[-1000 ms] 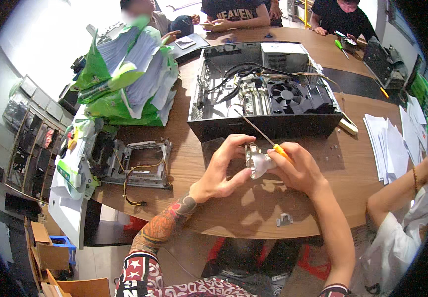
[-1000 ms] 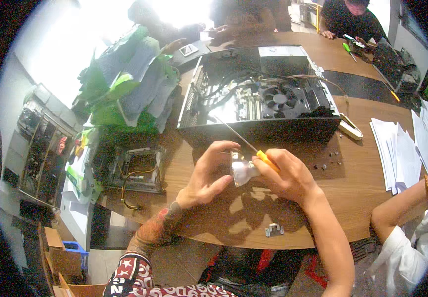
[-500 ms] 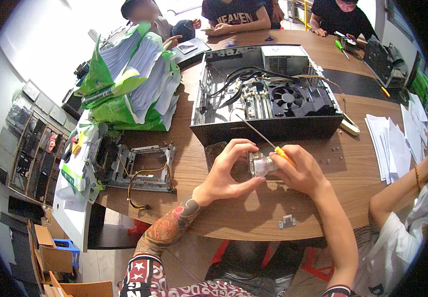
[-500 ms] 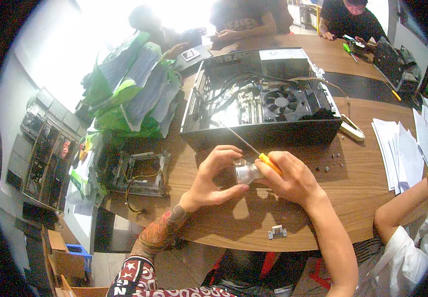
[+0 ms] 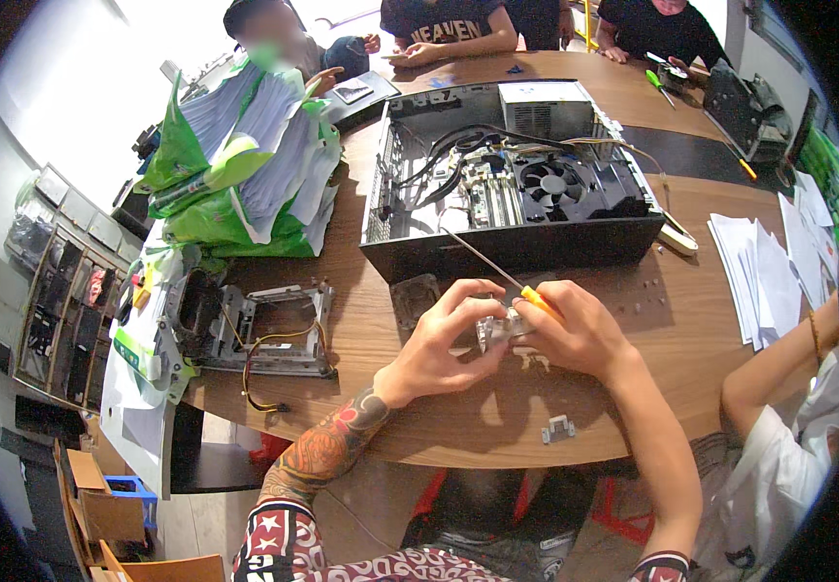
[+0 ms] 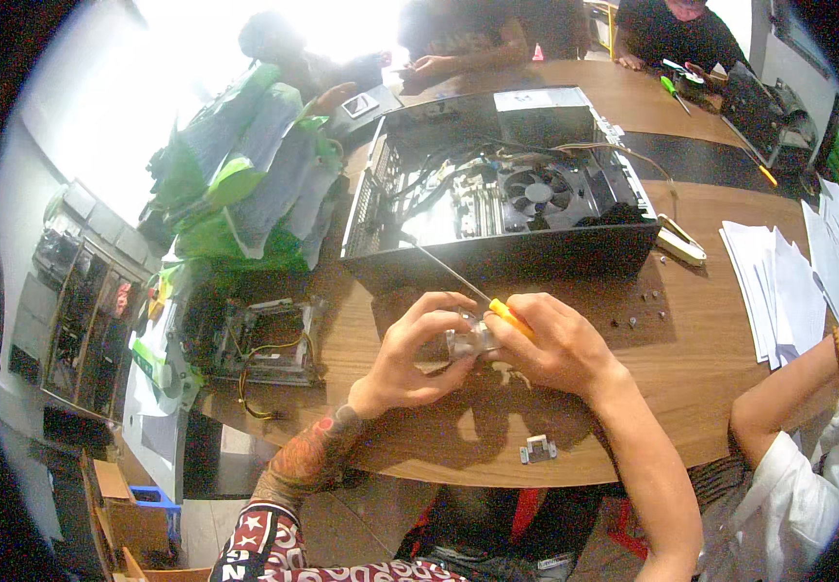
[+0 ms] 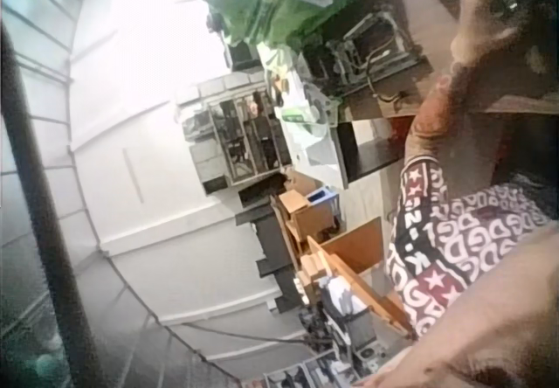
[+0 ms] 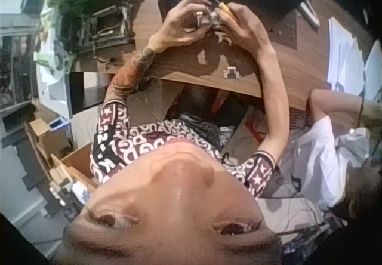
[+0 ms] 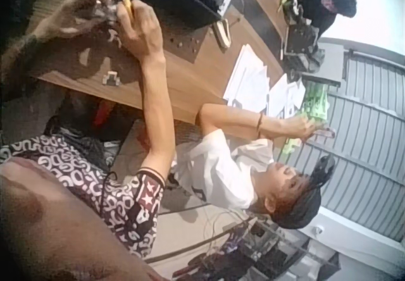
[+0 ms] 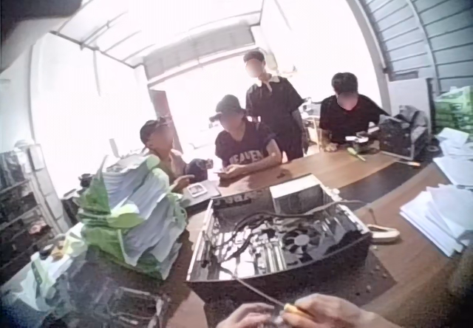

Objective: The person disassembles a lamp assembly by hand, using a screwdriver to remove screws and separate the bulb from its metal housing.

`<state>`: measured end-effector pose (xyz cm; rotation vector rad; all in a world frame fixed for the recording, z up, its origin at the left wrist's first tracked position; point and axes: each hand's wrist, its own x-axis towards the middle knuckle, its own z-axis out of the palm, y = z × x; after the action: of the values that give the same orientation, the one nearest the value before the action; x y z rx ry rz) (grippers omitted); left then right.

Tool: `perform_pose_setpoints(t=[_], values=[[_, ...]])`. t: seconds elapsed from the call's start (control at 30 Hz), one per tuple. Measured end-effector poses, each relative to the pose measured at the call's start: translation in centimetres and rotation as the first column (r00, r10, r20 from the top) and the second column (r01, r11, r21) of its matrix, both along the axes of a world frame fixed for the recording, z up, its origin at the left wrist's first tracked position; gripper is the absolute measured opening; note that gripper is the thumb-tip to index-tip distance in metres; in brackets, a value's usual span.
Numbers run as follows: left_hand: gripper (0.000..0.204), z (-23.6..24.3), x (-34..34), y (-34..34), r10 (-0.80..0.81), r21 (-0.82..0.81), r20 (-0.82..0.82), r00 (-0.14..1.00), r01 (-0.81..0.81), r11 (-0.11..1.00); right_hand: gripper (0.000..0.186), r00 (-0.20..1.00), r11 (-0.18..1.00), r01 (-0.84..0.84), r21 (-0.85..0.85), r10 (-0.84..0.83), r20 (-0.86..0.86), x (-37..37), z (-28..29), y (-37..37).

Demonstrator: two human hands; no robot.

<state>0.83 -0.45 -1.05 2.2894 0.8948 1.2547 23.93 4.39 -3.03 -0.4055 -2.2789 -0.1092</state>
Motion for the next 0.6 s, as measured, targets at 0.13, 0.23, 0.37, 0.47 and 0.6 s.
perform_pose_setpoints(t=[0.13, 0.23, 0.37, 0.47, 0.6], values=[[0.048, -0.4, 0.3, 0.0, 0.014, -0.005, 0.014, 1.0, -0.014, 1.0, 0.043, 1.0, 0.999, 0.02, -0.033, -0.02, -0.004, 0.0, 0.2, 0.0], [0.052, 0.1, 0.6, -0.1, 0.009, -0.022, 0.037, 0.999, -0.008, 1.0, 0.044, 0.999, 0.998, 0.044, -0.041, -0.044, 0.001, 0.3, 0.2, -0.1], [0.061, 0.7, -0.1, 0.1, 0.001, 0.0, -0.056, 0.998, -0.001, 1.0, 0.042, 0.998, 0.997, 0.052, -0.051, -0.053, -0.017, 0.0, 0.2, 0.3], [0.067, 0.5, -0.1, 0.3, 0.032, 0.022, -0.06, 0.998, -0.031, 0.999, 0.042, 0.999, 0.998, 0.027, -0.064, -0.029, -0.041, 0.1, 0.0, 0.3], [0.078, -0.4, 0.0, 0.7, 0.033, 0.024, 0.009, 0.999, -0.033, 0.999, 0.042, 0.999, 0.997, 0.039, -0.068, -0.042, -0.033, 0.2, -0.1, 0.3]])
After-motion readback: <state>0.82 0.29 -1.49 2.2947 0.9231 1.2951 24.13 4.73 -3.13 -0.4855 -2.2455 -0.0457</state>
